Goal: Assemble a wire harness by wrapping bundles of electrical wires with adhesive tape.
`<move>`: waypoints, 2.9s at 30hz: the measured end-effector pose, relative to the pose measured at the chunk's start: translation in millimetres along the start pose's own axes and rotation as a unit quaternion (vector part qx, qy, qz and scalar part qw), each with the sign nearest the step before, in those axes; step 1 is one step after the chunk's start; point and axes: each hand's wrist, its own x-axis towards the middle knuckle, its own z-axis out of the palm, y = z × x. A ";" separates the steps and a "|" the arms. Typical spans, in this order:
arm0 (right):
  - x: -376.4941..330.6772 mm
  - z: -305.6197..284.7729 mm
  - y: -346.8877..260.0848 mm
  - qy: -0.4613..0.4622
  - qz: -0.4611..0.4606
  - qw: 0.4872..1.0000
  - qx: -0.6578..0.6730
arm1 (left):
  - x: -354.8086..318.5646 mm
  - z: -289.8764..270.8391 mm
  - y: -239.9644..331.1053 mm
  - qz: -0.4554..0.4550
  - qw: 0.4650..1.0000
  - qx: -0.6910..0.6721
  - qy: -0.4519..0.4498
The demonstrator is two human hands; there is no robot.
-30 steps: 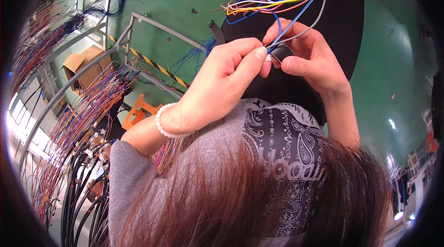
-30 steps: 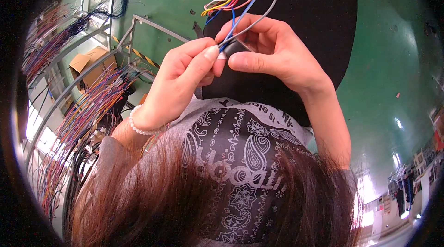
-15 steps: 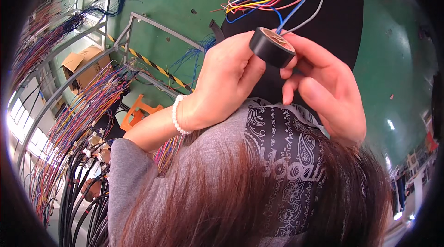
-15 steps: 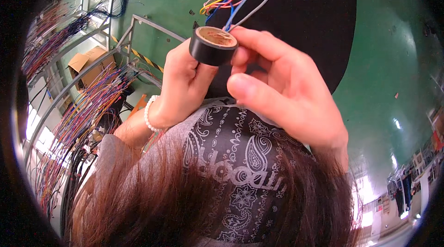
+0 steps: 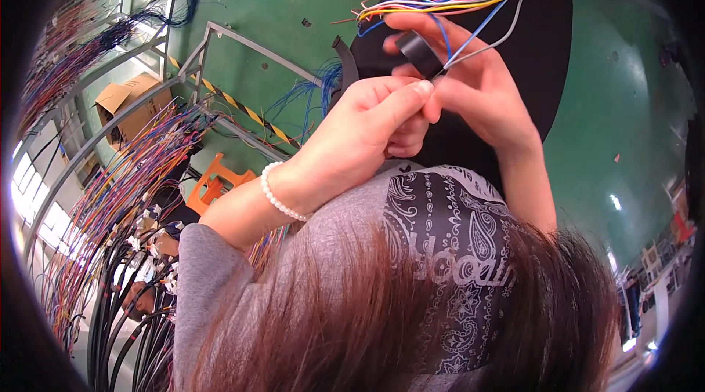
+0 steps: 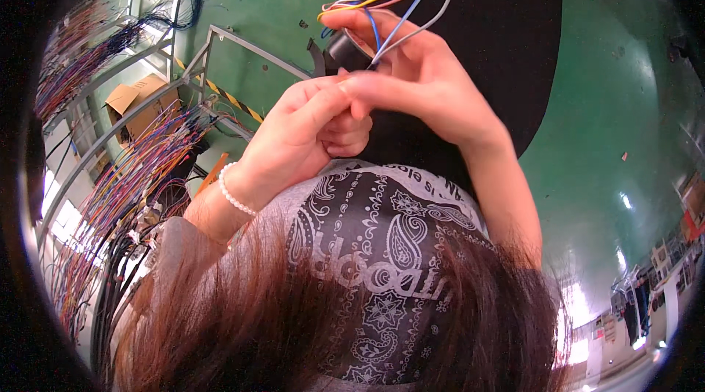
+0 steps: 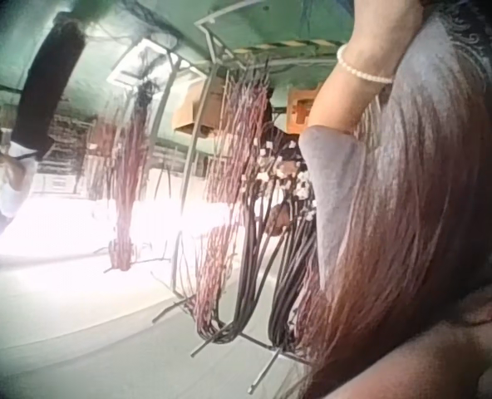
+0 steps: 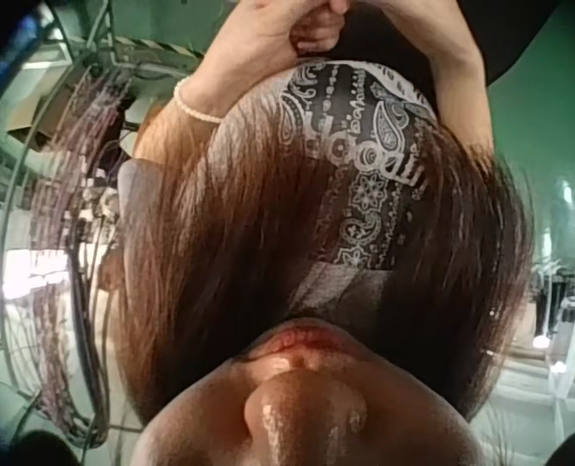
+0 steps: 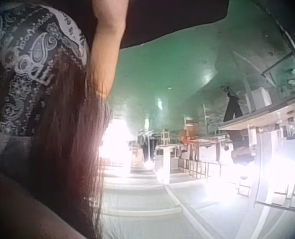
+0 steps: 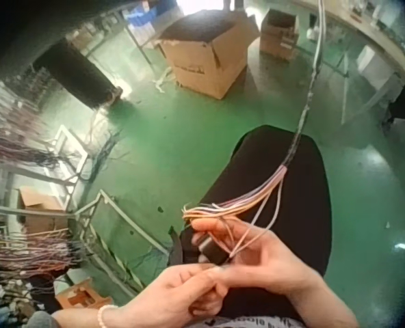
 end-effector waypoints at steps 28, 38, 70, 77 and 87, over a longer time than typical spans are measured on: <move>-1.9 -17.3 2.4 -0.132 -0.004 0.984 0.116 | -13.9 13.5 25.8 -0.019 0.990 0.141 0.012; 30.0 -34.1 1.5 -0.196 0.026 0.980 0.002 | -14.2 11.5 21.3 -0.005 0.994 0.103 0.026; -16.7 -40.2 -44.8 -0.030 0.111 0.977 -0.179 | -11.8 -0.4 15.6 0.210 0.816 0.537 0.047; -57.2 -3.9 -53.5 0.011 0.083 0.996 0.034 | -7.5 1.7 17.9 0.354 0.535 0.767 -0.007; -9.0 6.8 -38.8 -0.037 0.023 0.999 0.006 | -6.0 -0.8 10.1 0.263 0.782 0.558 -0.091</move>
